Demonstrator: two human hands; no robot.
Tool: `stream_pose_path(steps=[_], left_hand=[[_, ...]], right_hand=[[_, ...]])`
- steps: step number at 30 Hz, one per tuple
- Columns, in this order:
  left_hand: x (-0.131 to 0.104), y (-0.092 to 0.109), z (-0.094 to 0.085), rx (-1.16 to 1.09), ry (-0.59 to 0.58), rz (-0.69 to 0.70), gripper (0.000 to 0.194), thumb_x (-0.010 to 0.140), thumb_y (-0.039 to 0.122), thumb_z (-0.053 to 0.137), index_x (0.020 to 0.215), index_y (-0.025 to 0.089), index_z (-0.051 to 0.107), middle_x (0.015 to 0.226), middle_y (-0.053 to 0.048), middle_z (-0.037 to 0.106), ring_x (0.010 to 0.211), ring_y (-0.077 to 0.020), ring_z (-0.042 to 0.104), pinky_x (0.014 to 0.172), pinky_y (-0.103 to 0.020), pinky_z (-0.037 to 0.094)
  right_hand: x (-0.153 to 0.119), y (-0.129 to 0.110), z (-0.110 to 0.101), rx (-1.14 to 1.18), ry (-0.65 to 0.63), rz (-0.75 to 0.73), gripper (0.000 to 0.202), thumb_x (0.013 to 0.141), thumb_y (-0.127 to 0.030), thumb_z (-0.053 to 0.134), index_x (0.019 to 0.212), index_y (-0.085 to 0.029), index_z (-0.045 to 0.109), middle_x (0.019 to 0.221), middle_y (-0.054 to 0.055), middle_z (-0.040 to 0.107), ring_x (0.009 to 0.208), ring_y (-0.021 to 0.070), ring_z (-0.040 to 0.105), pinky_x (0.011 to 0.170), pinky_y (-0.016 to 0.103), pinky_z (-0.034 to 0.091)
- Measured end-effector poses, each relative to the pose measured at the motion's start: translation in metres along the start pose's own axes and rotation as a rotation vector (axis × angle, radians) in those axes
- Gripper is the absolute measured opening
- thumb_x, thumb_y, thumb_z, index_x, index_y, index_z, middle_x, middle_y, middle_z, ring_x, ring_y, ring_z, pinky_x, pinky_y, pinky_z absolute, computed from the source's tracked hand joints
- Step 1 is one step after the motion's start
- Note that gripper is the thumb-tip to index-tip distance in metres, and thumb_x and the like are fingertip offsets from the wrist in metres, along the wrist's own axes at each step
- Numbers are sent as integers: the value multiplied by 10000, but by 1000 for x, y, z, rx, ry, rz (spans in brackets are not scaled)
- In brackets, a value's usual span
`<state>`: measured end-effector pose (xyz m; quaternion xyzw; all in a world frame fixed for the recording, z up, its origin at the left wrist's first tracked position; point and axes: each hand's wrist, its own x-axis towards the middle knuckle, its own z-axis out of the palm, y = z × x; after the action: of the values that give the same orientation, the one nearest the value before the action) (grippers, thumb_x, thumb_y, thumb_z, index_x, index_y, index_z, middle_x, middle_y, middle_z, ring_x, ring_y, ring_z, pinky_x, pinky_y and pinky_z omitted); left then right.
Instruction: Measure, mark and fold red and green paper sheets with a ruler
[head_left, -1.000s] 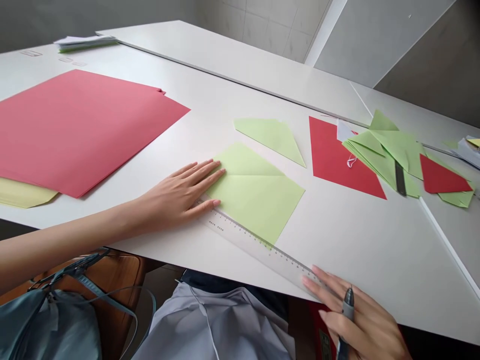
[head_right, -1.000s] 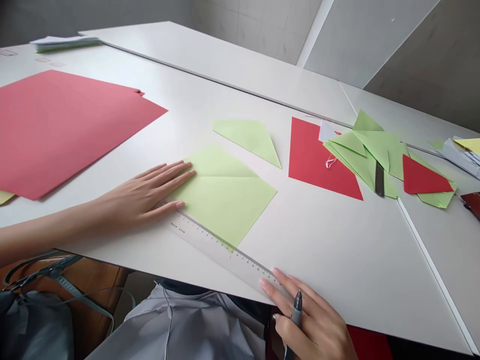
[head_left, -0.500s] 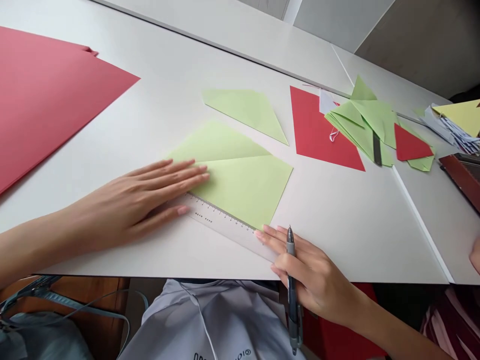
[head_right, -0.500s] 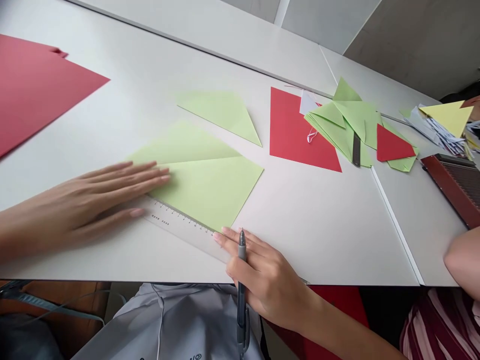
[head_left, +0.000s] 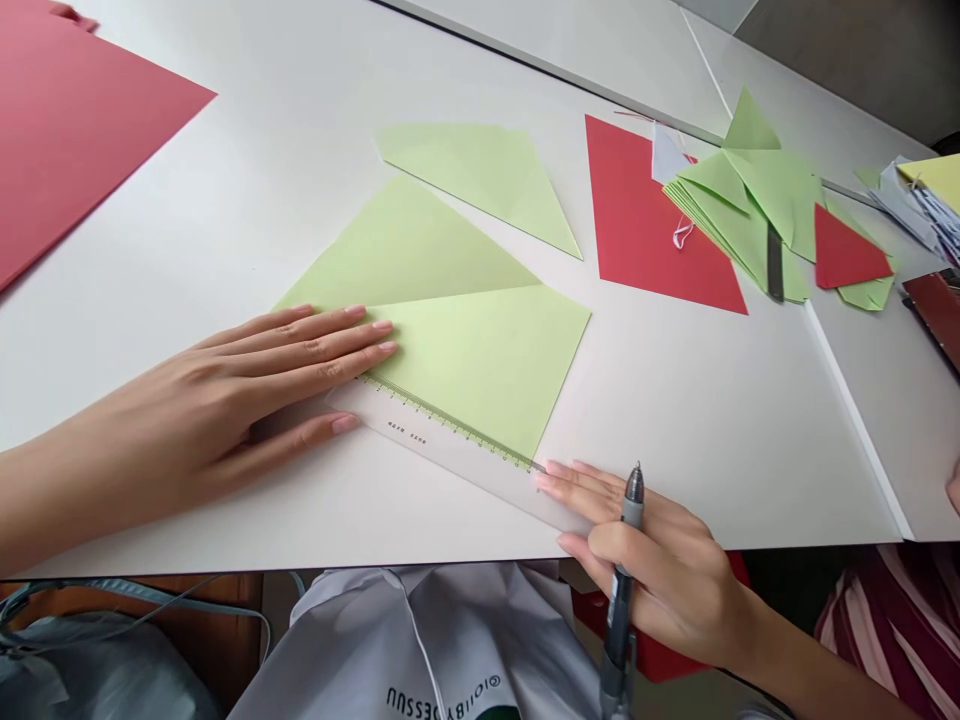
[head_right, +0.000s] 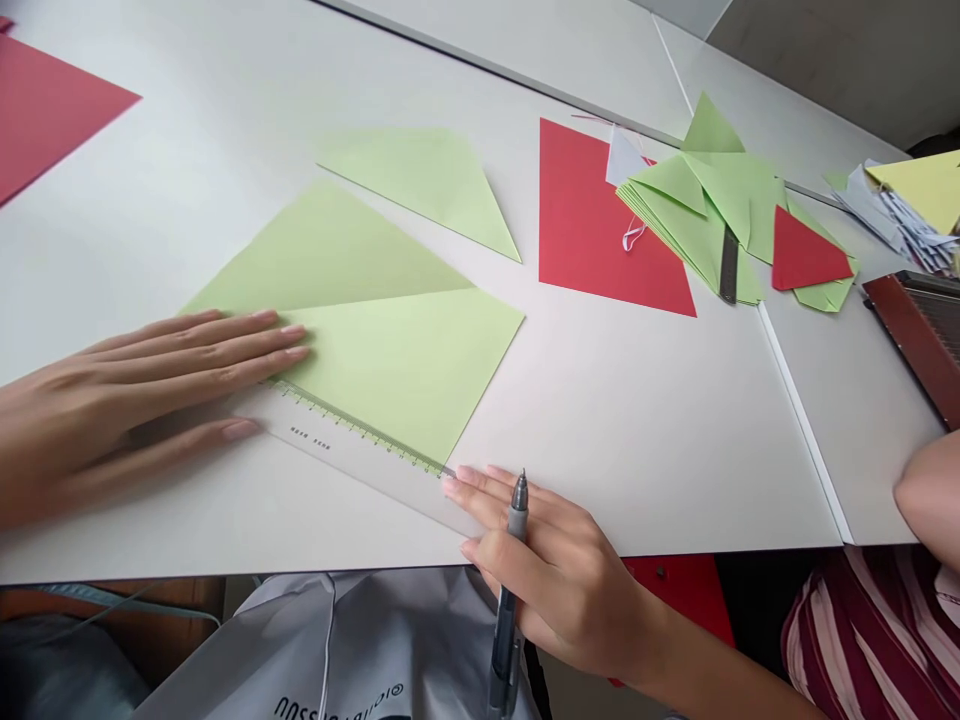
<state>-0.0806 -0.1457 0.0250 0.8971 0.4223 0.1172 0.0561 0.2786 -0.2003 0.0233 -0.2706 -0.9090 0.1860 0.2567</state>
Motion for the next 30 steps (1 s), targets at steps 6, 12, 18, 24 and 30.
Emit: stream_pose_path(steps=[6, 12, 18, 24, 30], left_hand=[[-1, -2, 3, -7, 26, 11, 527, 1028, 518, 308, 1522, 335, 290, 1562, 97, 371, 1446, -186, 361, 1223, -461, 280], [-1, -4, 4, 10, 6, -2, 546, 1031, 555, 260, 1521, 318, 292, 1563, 99, 367, 1439, -208, 369, 1203, -514, 289], [0, -4, 3, 1, -19, -21, 560, 1028, 575, 251, 1522, 314, 293, 1566, 98, 363, 1446, -210, 357, 1209, -516, 285], [0, -5, 2, 18, -25, 2, 535, 1037, 550, 250, 1519, 325, 298, 1564, 91, 370, 1451, -204, 350, 1212, -527, 285], [-3, 19, -1, 52, 122, 91, 510, 1018, 283, 402, 1518, 317, 308, 1614, 56, 279, 1471, -246, 310, 1227, -514, 275]], right_hand=[[2, -2, 1, 6, 31, 14, 192, 840, 58, 620, 968, -85, 630, 1229, 207, 696, 1253, 260, 611, 1078, 422, 545], [2, -2, 4, 10, 27, 22, 185, 843, 55, 625, 974, -75, 641, 1253, 208, 683, 1281, 255, 588, 1093, 413, 532], [1, -3, 4, 6, 27, 15, 191, 841, 59, 609, 972, -74, 650, 1264, 203, 678, 1290, 246, 580, 1105, 402, 519], [1, -4, 5, -3, 24, 10, 210, 824, 81, 588, 937, -83, 653, 1265, 200, 678, 1289, 248, 582, 1112, 408, 510], [2, -5, 2, -33, 12, 2, 272, 786, 119, 552, 917, -94, 661, 1262, 187, 683, 1279, 251, 592, 1104, 401, 515]])
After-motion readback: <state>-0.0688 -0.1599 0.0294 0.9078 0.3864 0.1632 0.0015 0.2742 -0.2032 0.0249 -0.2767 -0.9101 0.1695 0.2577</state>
